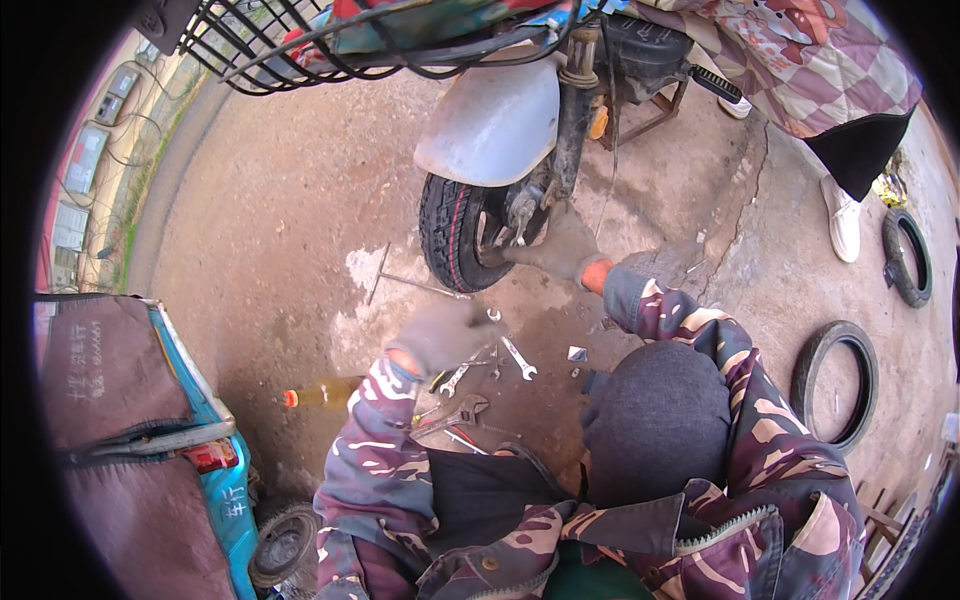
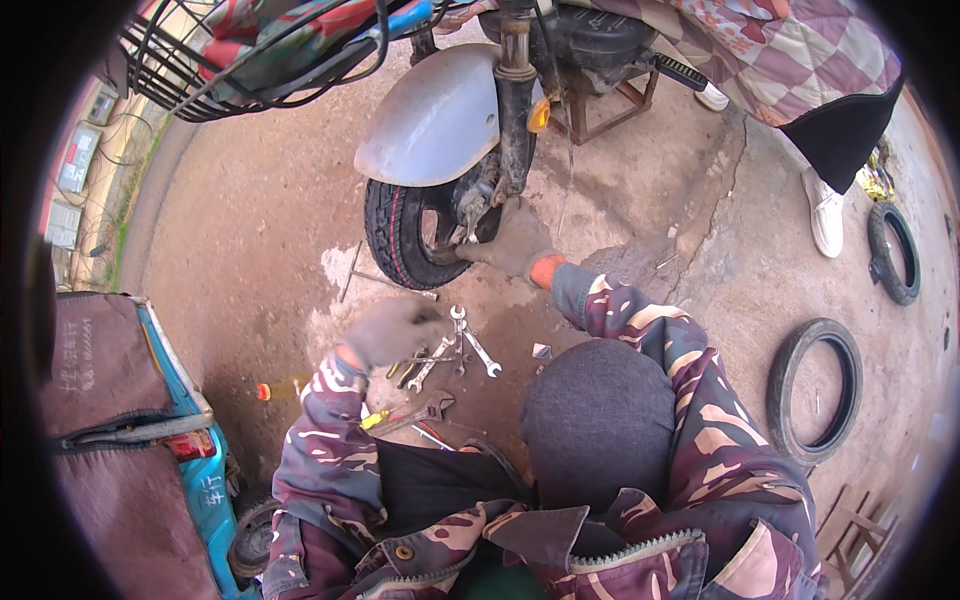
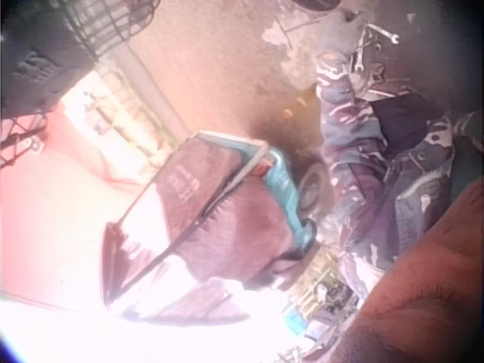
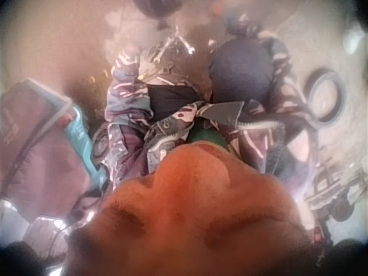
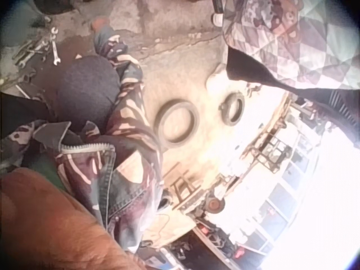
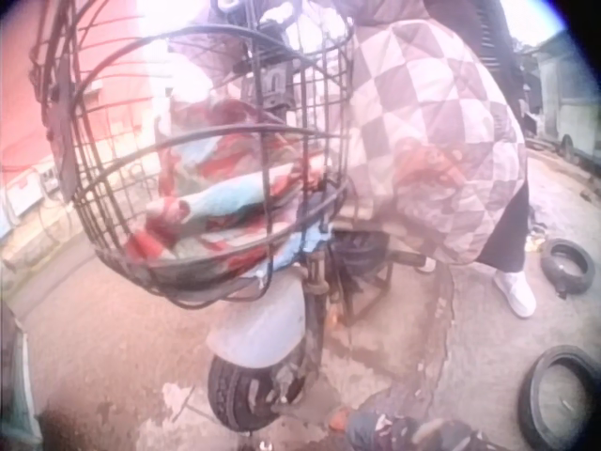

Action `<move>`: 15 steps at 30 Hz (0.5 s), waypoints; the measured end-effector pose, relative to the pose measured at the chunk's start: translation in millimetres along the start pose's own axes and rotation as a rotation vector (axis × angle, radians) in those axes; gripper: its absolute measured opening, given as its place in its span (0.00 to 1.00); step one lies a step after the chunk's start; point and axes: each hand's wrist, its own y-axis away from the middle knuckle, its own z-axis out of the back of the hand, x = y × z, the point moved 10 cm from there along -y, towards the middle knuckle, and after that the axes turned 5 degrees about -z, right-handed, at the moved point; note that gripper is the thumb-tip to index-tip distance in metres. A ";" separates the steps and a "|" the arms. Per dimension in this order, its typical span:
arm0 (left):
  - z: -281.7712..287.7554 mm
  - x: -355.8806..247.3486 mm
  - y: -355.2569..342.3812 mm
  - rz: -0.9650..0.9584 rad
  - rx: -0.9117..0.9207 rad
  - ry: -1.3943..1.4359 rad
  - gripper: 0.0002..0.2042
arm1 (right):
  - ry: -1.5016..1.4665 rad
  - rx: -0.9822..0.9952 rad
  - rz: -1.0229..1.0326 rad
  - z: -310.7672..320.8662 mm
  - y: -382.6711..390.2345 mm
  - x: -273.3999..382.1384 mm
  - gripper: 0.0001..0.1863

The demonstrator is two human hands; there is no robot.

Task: The person works on the front wheel of a scooter, using a wrench to loosen and tighten bolts, then applies liquid from a bottle to the tire valve and checks the wheel. Tools and spare tires are visible on the ground.

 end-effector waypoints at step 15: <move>145.0 -37.3 15.4 0.003 -1.030 -0.095 0.34 | -0.079 -0.001 0.002 4.9 2.6 4.2 0.61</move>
